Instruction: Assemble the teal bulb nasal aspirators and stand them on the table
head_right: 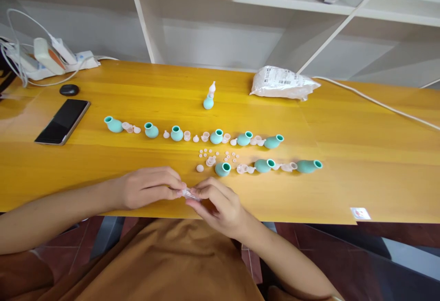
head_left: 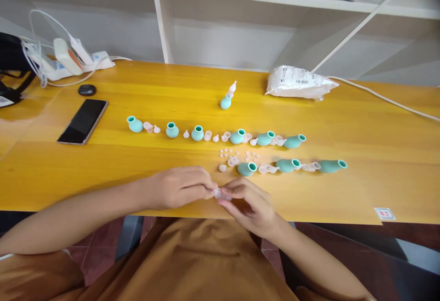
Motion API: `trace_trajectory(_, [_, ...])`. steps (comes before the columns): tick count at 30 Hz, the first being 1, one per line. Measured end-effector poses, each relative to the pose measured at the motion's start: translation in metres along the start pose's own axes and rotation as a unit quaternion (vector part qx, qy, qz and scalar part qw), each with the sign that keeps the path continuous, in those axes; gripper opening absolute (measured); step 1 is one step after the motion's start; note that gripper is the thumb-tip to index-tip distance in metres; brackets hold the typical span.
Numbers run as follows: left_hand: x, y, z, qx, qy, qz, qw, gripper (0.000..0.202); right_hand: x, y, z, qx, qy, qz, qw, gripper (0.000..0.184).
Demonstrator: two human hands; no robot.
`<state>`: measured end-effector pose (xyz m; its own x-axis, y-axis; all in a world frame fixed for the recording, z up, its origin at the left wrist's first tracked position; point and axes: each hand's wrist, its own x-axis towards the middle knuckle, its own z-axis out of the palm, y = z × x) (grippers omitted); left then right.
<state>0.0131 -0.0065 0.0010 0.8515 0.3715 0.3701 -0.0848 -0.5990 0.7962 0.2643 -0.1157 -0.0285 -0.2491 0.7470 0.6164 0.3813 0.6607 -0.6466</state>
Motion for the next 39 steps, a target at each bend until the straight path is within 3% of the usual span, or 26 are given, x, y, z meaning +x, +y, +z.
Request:
trace_trajectory(4, [0.000,-0.003,-0.001,0.074,0.015,0.115,0.990,0.018,-0.001,0.001,0.000,0.000,-0.005,-0.011,1.000,0.027])
trace_trajectory(6, [0.000,-0.004,0.001,0.102,0.027,0.137,0.985,0.013,-0.002,0.002,0.000,-0.004,-0.003,-0.017,1.000,0.025])
trace_trajectory(10, [0.001,-0.006,0.007,0.101,0.050,0.108,0.988,0.006,-0.002,0.002,0.000,-0.007,0.007,-0.012,1.000,0.021])
trace_trajectory(16, [0.001,-0.005,0.010,0.081,0.062,0.142,0.985,0.012,-0.001,0.001,-0.001,0.004,0.002,-0.005,1.000,0.019])
trace_trajectory(21, [0.001,0.003,0.007,-0.005,0.028,0.042,0.999,0.011,0.000,0.000,-0.002,0.015,-0.008,-0.001,1.000,0.017])
trace_trajectory(30, [0.000,-0.001,0.009,0.012,0.025,0.065,0.997,0.014,-0.001,0.000,0.000,0.019,-0.003,-0.003,1.000,0.016])
trace_trajectory(35, [-0.002,-0.001,0.010,-0.010,0.021,0.015,1.000,0.016,-0.001,0.001,0.001,0.015,-0.003,-0.005,1.000,0.016])
trace_trajectory(39, [-0.002,-0.001,0.010,-0.005,0.023,0.032,0.999,0.016,-0.003,0.002,0.002,0.020,-0.003,-0.001,1.000,0.017])
